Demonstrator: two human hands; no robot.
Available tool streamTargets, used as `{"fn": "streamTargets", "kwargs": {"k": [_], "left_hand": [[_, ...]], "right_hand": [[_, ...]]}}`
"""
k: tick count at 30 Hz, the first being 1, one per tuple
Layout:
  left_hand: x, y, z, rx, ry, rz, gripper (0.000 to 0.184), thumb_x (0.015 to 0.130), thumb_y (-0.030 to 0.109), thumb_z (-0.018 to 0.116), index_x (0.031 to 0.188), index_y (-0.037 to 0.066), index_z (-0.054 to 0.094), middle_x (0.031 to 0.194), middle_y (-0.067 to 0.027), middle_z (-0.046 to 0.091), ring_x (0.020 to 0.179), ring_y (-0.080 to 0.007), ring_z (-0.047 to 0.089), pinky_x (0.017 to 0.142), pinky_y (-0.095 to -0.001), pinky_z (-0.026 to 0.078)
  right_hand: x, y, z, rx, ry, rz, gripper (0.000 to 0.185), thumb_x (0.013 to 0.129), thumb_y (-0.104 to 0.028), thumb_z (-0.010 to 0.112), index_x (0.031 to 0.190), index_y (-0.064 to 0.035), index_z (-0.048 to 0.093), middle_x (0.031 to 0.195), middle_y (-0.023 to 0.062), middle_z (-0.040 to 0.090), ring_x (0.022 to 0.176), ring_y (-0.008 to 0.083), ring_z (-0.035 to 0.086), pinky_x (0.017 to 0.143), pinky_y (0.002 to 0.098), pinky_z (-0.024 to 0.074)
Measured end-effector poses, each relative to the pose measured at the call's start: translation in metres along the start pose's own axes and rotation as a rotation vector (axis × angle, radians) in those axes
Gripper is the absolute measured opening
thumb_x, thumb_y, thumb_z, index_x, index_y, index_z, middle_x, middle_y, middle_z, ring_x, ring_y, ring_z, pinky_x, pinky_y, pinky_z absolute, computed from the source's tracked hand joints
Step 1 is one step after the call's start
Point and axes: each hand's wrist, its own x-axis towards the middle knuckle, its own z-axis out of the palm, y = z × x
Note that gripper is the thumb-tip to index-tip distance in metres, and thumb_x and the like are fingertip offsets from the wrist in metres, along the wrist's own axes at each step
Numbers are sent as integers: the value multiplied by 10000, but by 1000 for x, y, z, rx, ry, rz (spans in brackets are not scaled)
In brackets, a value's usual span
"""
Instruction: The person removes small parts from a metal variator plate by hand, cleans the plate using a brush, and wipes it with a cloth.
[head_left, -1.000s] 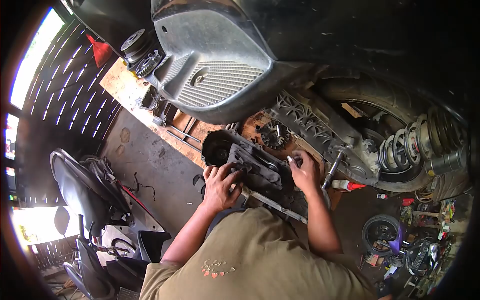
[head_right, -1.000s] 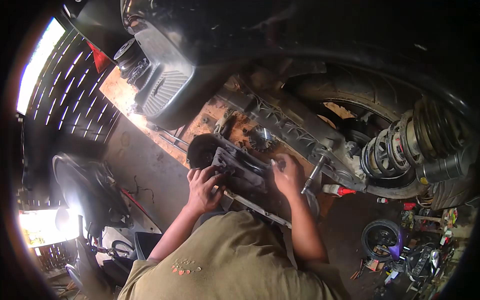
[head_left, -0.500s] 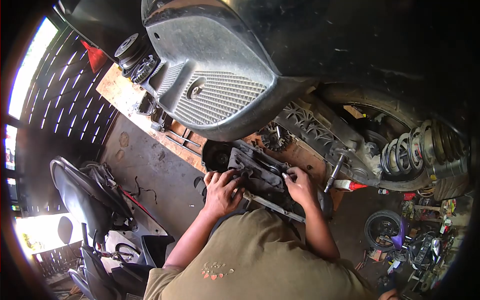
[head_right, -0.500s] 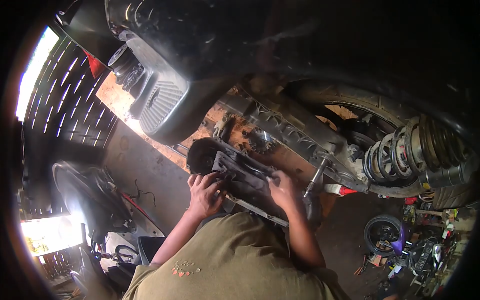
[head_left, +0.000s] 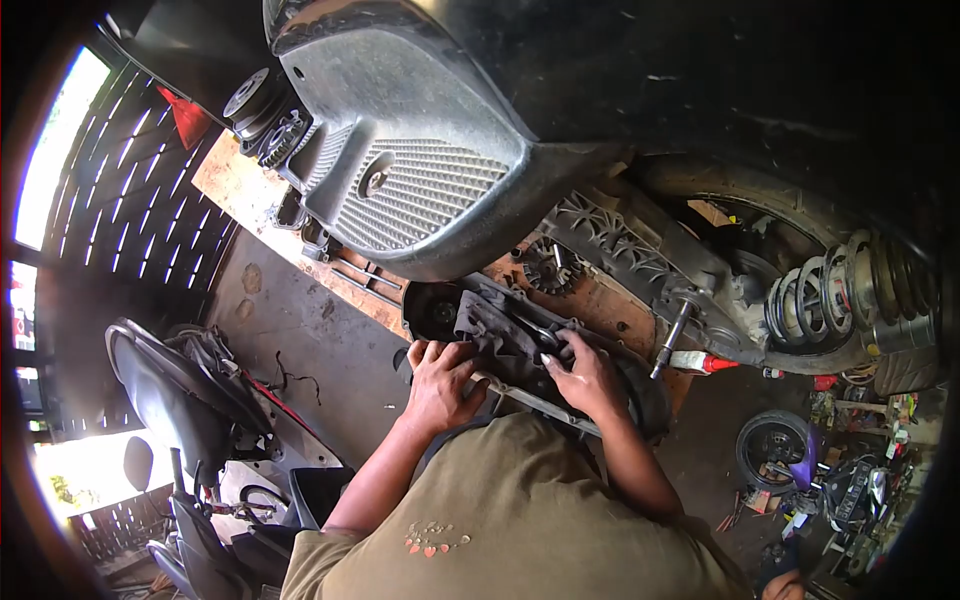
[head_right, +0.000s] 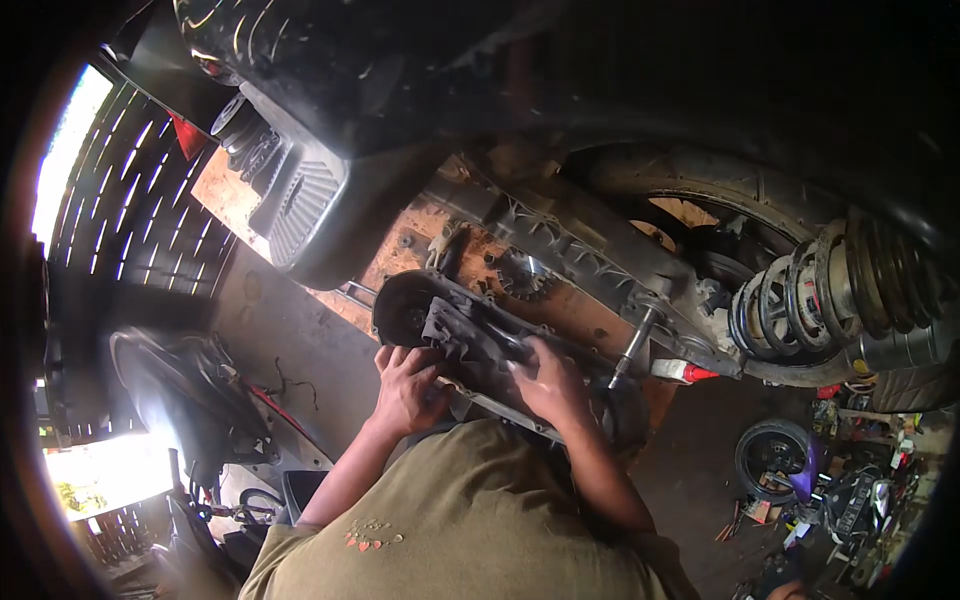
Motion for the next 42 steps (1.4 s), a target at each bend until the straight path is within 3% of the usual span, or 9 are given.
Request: {"fn": "streamTargets", "kwargs": {"k": [12, 15, 18, 21, 24, 27, 30, 39, 42], "left_hand": [[-17, -6, 7, -25, 78, -25, 372, 610, 217, 732, 975, 147, 723, 1069, -30, 643, 982, -251, 565, 922, -460, 341], [-16, -7, 6, -43, 83, -20, 399, 575, 203, 704, 971, 155, 728, 1057, -27, 642, 980, -249, 567, 918, -459, 339], [-15, -4, 3, -55, 65, -28, 424, 551, 195, 680, 971, 157, 731, 1052, -30, 641, 980, -246, 567, 923, -458, 336], [-14, -3, 1, -62, 60, -41, 435, 537, 189, 663, 966, 159, 732, 1048, -30, 640, 983, -245, 566, 923, -455, 337], [-14, -3, 0, -60, 53, -30, 442, 543, 191, 650, 976, 162, 729, 1042, -26, 636, 988, -247, 564, 920, -453, 339], [-14, -2, 0, -46, 56, -38, 443, 546, 193, 648, 981, 162, 726, 1045, -25, 634, 989, -246, 560, 924, -454, 336], [-15, -2, 1, -48, 63, -40, 436, 550, 197, 651, 979, 161, 723, 1047, -25, 632, 987, -247, 558, 926, -452, 335], [-18, -5, 0, -80, 96, -49, 409, 585, 176, 659, 989, 149, 717, 1059, -28, 630, 969, -249, 549, 928, -443, 335], [-19, -7, 1, -81, 71, -45, 407, 598, 175, 663, 1001, 149, 713, 1072, -26, 628, 963, -247, 540, 923, -439, 330]], "right_hand": [[-17, 13, 11, 45, 19, -154, 430, 864, -196, 699, 1262, -86, 581, 1165, 197, 661, 1116, 372, 626, 936, 415, 500], [-14, 18, 11, 55, 76, -209, 381, 857, -193, 708, 1204, -62, 618, 1101, 178, 681, 1019, 347, 660, 876, 395, 520], [-4, 20, 10, 82, 180, -263, 273, 860, -202, 717, 1081, -47, 678, 927, 118, 694, 774, 256, 659, 699, 345, 528], [16, -8, -5, 59, 197, -129, 228, 870, -208, 711, 1057, -78, 701, 825, 114, 698, 732, 256, 675, 680, 358, 527], [60, -4, -2, 11, 311, -229, 229, 877, -244, 696, 1033, -76, 691, 889, 136, 713, 806, 290, 691, 714, 372, 526], [83, -22, -12, -196, 167, -42, 365, 881, -309, 652, 1177, -96, 641, 1083, 182, 685, 1032, 383, 637, 882, 467, 506], [90, -39, -14, -210, 136, 16, 385, 883, -318, 645, 1190, -87, 624, 1126, 182, 674, 1071, 387, 623, 913, 466, 493], [60, 8, -2, -101, 222, -37, 310, 878, -282, 662, 1114, -80, 664, 1064, 164, 682, 1019, 372, 637, 863, 448, 496], [46, 35, -3, -2, 288, -28, 281, 857, -218, 708, 1087, -59, 677, 983, 155, 691, 914, 329, 668, 799, 416, 518]]}}
